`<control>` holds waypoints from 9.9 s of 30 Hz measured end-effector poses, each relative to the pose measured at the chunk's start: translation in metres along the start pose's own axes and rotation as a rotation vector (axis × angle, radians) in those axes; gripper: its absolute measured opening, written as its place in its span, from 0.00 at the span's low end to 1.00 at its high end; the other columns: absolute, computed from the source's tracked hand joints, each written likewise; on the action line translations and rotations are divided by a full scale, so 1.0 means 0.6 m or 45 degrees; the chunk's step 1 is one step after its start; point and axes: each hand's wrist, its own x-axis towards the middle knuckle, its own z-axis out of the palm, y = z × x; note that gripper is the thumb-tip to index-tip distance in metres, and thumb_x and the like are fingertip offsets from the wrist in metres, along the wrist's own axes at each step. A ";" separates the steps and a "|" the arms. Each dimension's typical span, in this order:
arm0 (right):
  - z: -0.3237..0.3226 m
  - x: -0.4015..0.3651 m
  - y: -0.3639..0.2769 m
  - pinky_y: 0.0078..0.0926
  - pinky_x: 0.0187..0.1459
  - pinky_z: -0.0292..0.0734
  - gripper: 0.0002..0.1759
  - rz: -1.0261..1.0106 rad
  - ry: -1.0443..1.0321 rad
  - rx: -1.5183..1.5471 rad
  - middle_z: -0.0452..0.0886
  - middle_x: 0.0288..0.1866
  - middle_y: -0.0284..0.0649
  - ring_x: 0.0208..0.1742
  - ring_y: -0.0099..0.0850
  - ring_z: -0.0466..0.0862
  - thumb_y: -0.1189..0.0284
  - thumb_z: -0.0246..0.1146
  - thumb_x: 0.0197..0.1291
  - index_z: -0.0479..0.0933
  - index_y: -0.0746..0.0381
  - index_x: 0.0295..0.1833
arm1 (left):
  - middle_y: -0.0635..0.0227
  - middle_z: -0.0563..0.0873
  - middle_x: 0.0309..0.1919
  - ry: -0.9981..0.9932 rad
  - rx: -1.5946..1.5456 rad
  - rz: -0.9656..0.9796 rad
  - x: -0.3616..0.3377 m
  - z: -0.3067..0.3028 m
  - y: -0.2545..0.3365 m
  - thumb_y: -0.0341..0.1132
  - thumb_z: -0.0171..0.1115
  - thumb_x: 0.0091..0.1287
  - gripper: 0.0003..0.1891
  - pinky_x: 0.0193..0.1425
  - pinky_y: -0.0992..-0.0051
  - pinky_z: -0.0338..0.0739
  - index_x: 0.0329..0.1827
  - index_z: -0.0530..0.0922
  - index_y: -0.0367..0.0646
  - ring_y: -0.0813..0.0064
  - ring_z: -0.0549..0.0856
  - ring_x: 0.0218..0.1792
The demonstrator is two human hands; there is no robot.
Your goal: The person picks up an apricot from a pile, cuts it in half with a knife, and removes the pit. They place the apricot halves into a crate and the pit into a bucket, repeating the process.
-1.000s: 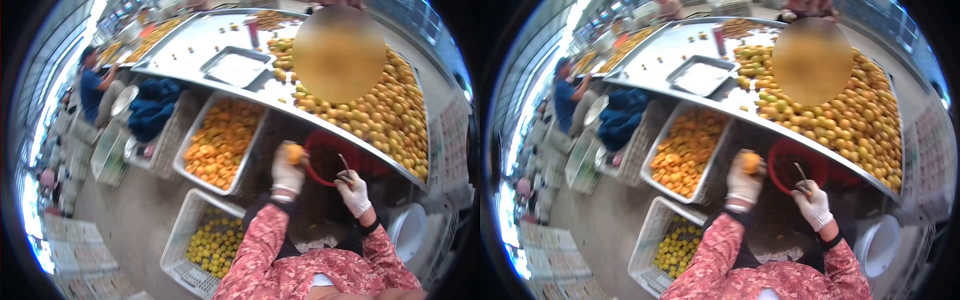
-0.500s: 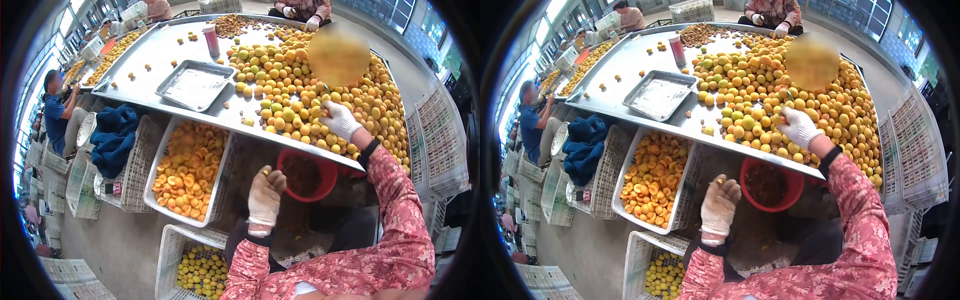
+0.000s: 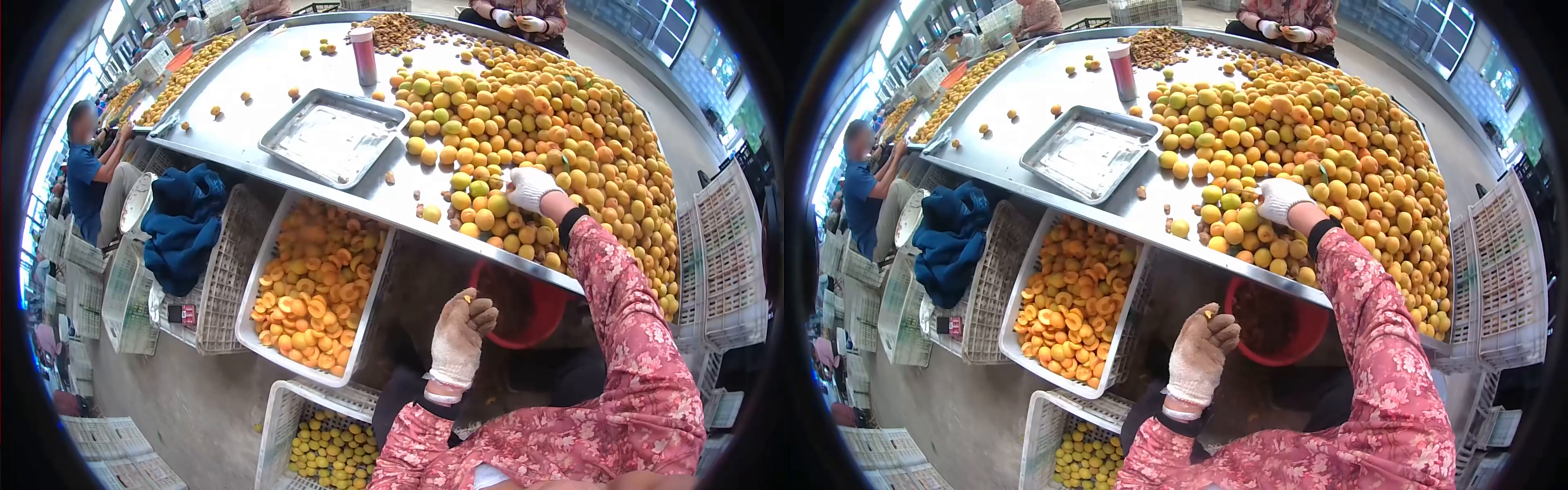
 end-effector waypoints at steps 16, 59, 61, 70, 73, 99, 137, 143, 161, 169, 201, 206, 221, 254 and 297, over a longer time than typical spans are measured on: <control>0.078 -0.439 -0.147 0.24 0.56 0.76 0.28 -0.359 0.382 1.255 0.82 0.48 0.36 0.50 0.26 0.82 0.80 0.69 0.51 0.75 0.64 0.60 | 0.65 0.77 0.60 -0.418 0.455 0.414 -0.076 -0.002 -0.061 0.36 0.53 0.78 0.21 0.67 0.75 0.69 0.69 0.69 0.37 0.76 0.75 0.61; 0.158 -0.567 -0.096 0.25 0.10 0.55 0.25 0.531 -0.320 2.135 0.60 0.11 0.25 0.05 0.22 0.57 0.47 0.52 0.73 0.73 0.56 0.33 | 0.57 0.84 0.46 -0.536 1.374 0.607 -0.124 -0.018 -0.092 0.35 0.68 0.66 0.22 0.53 0.72 0.78 0.60 0.74 0.36 0.71 0.84 0.47; 0.146 -0.571 -0.085 0.24 0.11 0.53 0.27 0.424 -0.579 2.472 0.57 0.10 0.24 0.05 0.21 0.55 0.44 0.50 0.72 0.72 0.55 0.33 | 0.58 0.84 0.46 -0.609 1.352 0.683 -0.121 -0.010 -0.088 0.35 0.67 0.67 0.21 0.53 0.73 0.78 0.61 0.74 0.37 0.72 0.84 0.47; 0.110 -0.597 -0.103 0.16 0.16 0.62 0.14 0.301 -0.292 2.029 0.71 0.21 0.27 0.13 0.17 0.66 0.60 0.49 0.76 0.73 0.57 0.42 | 0.62 0.83 0.51 -0.685 0.323 0.175 -0.116 -0.006 -0.081 0.43 0.63 0.71 0.27 0.62 0.67 0.78 0.69 0.67 0.42 0.69 0.84 0.52; 0.148 -0.595 -0.098 0.17 0.30 0.68 0.08 0.104 -0.108 1.942 0.74 0.23 0.30 0.26 0.19 0.73 0.67 0.58 0.71 0.74 0.61 0.46 | 0.57 0.81 0.55 -0.722 0.377 0.196 -0.112 -0.006 -0.083 0.44 0.64 0.70 0.29 0.64 0.63 0.77 0.70 0.65 0.43 0.64 0.83 0.56; 0.236 -0.569 -0.105 0.26 0.25 0.65 0.07 -0.041 0.241 1.430 0.72 0.21 0.36 0.23 0.22 0.71 0.73 0.54 0.71 0.70 0.65 0.39 | 0.67 0.82 0.51 -0.497 0.469 0.279 -0.106 -0.008 -0.099 0.39 0.61 0.73 0.22 0.61 0.77 0.75 0.66 0.70 0.39 0.78 0.81 0.52; 0.263 -0.551 -0.114 0.17 0.32 0.69 0.11 -0.039 0.127 1.776 0.78 0.33 0.29 0.33 0.16 0.74 0.67 0.52 0.75 0.71 0.65 0.47 | 0.71 0.81 0.45 -0.187 1.002 0.535 -0.098 -0.011 -0.116 0.40 0.61 0.74 0.18 0.51 0.79 0.77 0.60 0.73 0.39 0.84 0.79 0.45; 0.287 -0.545 -0.140 0.15 0.38 0.70 0.20 -0.093 0.276 1.772 0.77 0.37 0.29 0.35 0.16 0.73 0.69 0.52 0.75 0.66 0.68 0.66 | 0.70 0.83 0.38 -0.089 0.503 0.305 -0.098 -0.018 -0.134 0.47 0.63 0.71 0.18 0.42 0.76 0.79 0.54 0.75 0.44 0.76 0.84 0.37; 0.241 -0.584 -0.096 0.19 0.09 0.56 0.20 0.199 -0.210 1.977 0.69 0.18 0.29 0.08 0.20 0.64 0.50 0.55 0.72 0.72 0.57 0.44 | 0.63 0.86 0.35 -0.327 0.126 0.018 -0.106 -0.014 -0.132 0.37 0.60 0.72 0.10 0.46 0.72 0.82 0.50 0.76 0.43 0.70 0.87 0.37; 0.228 -0.567 -0.087 0.25 0.27 0.69 0.09 -0.049 0.182 1.397 0.78 0.24 0.38 0.25 0.27 0.80 0.71 0.55 0.71 0.72 0.66 0.44 | 0.69 0.83 0.47 -0.543 0.355 0.044 -0.098 -0.017 -0.117 0.34 0.60 0.73 0.15 0.55 0.76 0.77 0.60 0.76 0.44 0.78 0.82 0.47; 0.186 -0.597 -0.077 0.43 0.32 0.81 0.37 -0.135 0.483 0.693 0.84 0.37 0.50 0.31 0.52 0.85 0.65 0.66 0.61 0.61 0.62 0.73 | 0.63 0.83 0.51 -0.552 0.779 0.005 -0.100 -0.019 -0.115 0.21 0.62 0.62 0.24 0.61 0.75 0.78 0.63 0.73 0.35 0.75 0.84 0.50; 0.206 -0.586 -0.077 0.34 0.38 0.81 0.36 -0.090 0.241 0.951 0.84 0.38 0.46 0.36 0.44 0.87 0.68 0.65 0.63 0.60 0.60 0.75 | 0.65 0.82 0.50 -0.448 0.744 -0.014 -0.099 -0.026 -0.120 0.19 0.57 0.61 0.22 0.64 0.74 0.74 0.61 0.75 0.37 0.76 0.81 0.53; 0.144 -0.575 -0.055 0.22 0.41 0.80 0.26 -0.010 0.065 1.668 0.86 0.38 0.35 0.36 0.25 0.85 0.67 0.61 0.67 0.69 0.60 0.69 | 0.62 0.82 0.55 -0.499 0.329 -0.255 -0.111 0.009 -0.111 0.33 0.50 0.76 0.17 0.60 0.72 0.78 0.65 0.73 0.39 0.70 0.82 0.55; 0.040 -0.499 -0.131 0.22 0.22 0.63 0.09 -0.082 0.915 2.350 0.69 0.18 0.32 0.17 0.23 0.68 0.69 0.55 0.74 0.71 0.62 0.39 | 0.59 0.74 0.61 -0.696 0.263 0.061 -0.130 0.020 -0.103 0.17 0.58 0.65 0.20 0.69 0.66 0.74 0.57 0.68 0.42 0.65 0.77 0.65; 0.101 -0.536 -0.048 0.25 0.15 0.54 0.16 0.390 0.641 2.833 0.57 0.13 0.25 0.09 0.22 0.58 0.57 0.56 0.73 0.72 0.55 0.35 | 0.65 0.82 0.27 -0.296 0.620 -0.123 -0.087 -0.024 -0.149 0.65 0.45 0.73 0.34 0.24 0.78 0.73 0.61 0.72 0.39 0.74 0.81 0.20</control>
